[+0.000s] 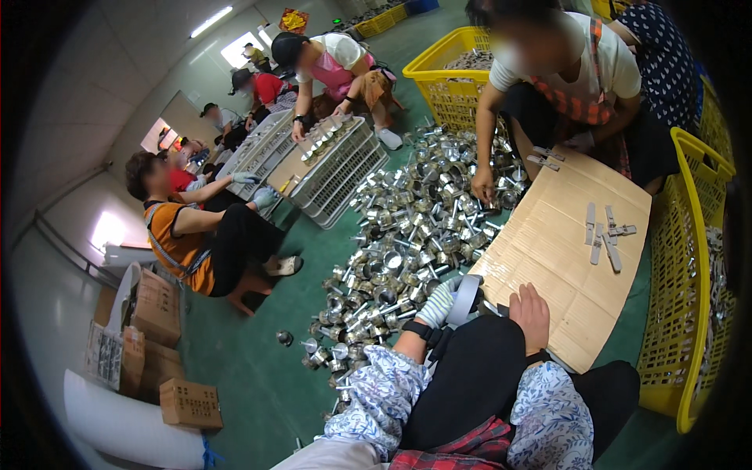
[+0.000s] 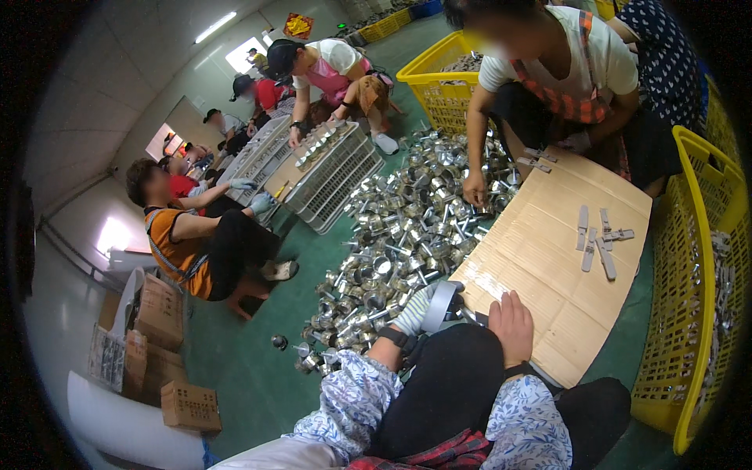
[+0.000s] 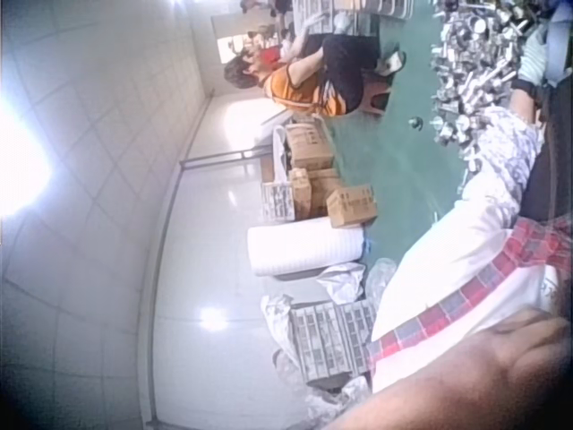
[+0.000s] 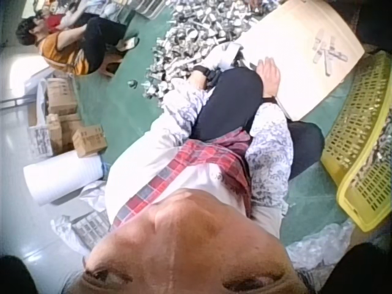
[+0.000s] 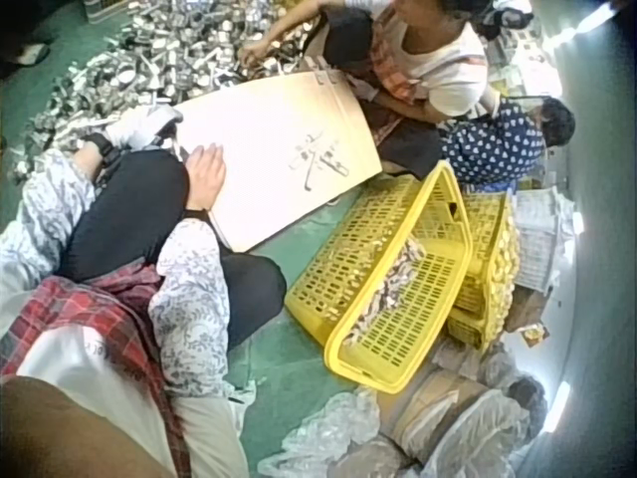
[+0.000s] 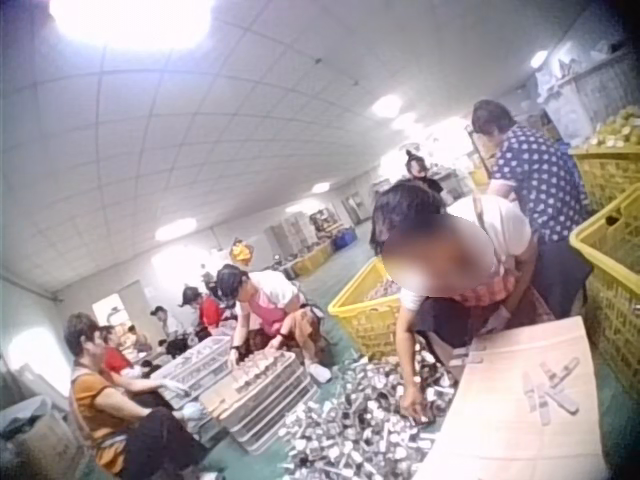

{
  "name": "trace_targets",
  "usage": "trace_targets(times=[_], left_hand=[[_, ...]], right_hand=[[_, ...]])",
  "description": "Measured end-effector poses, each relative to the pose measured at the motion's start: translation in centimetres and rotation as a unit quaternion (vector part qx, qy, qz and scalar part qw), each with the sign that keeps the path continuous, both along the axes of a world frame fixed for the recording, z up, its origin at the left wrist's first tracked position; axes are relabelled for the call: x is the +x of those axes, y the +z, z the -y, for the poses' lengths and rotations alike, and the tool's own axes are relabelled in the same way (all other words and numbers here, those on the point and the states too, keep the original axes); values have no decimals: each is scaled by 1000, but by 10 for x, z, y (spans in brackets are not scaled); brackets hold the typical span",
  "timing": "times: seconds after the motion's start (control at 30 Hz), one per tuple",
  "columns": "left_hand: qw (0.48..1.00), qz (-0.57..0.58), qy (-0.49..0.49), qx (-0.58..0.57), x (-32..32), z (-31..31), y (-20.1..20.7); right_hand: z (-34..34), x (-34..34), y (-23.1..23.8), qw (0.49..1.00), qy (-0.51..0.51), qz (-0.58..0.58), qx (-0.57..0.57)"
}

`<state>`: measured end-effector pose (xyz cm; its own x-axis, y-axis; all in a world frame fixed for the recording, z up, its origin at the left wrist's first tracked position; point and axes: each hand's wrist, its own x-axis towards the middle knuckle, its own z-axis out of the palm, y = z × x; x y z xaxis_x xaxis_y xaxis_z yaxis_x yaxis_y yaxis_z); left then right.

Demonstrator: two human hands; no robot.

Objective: Taping small metal parts onto a wooden board for organization or assembly.

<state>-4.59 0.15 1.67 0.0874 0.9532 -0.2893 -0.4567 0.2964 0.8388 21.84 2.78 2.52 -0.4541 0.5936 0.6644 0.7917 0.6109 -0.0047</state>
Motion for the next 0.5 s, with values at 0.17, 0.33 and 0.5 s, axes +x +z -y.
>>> trace_targets(times=[0.17,0.33,0.5], left_hand=[[998,-43,37,-19,11,3,11],[1000,16,17,-18,6,8,4],[999,25,19,1,7,9,1]], right_hand=[[1,-1,-1,1000,2,-4,-4],[-2,-1,-5,1000,4,4,3],[1,0,0,1000,1,0,-10]])
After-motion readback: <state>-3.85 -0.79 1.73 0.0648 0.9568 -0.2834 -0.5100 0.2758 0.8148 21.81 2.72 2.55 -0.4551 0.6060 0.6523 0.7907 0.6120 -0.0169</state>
